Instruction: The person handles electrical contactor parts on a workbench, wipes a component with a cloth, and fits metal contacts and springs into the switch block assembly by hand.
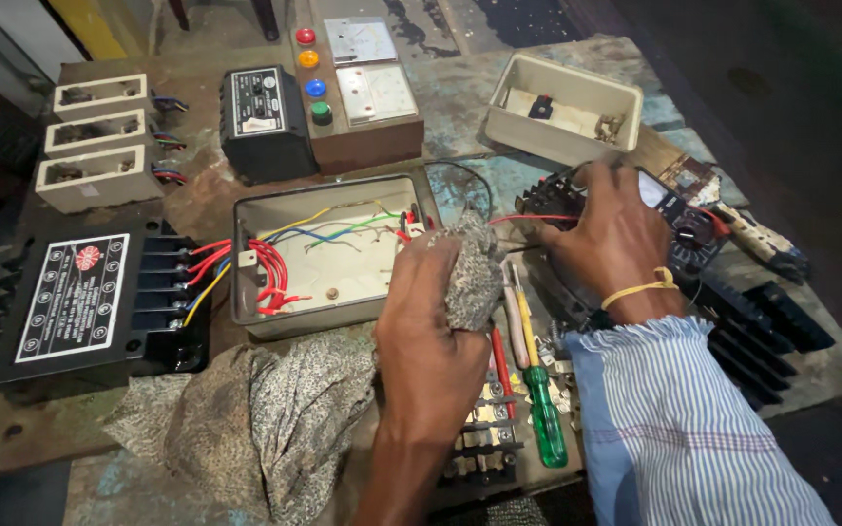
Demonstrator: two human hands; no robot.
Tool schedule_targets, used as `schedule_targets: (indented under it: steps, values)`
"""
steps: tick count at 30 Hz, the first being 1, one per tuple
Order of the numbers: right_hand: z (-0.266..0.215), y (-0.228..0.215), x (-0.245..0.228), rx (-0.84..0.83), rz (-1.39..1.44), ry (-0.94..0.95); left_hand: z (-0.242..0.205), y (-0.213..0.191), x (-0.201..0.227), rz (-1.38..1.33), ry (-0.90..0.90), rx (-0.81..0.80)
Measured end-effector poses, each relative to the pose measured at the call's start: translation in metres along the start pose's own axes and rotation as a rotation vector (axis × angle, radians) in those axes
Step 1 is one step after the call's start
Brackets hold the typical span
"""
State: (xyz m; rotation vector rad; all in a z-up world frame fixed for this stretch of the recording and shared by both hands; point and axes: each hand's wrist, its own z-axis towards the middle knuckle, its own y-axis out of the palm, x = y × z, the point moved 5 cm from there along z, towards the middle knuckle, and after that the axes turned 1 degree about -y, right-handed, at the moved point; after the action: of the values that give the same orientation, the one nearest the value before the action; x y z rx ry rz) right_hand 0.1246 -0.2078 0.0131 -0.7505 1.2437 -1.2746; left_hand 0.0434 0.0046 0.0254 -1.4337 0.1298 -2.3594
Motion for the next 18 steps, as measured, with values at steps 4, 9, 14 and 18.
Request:
schedule_targets:
  steps: [4,9,14,18]
  values:
    - [0.0,0.006,0.02,0.082,0.087,-0.003,0.001,-0.003,0.003,-0.009,-0.004,0.013]
    - [0.011,0.019,0.051,0.149,0.296,0.019,0.0,-0.007,0.0,-0.03,-0.035,0.003]
    - [0.005,0.017,0.043,0.342,0.244,-0.149,-0.002,-0.009,-0.003,0.031,0.053,0.051]
    - [0.004,0.016,0.038,0.281,0.252,-0.025,-0.005,-0.011,-0.006,-0.038,0.015,0.089]
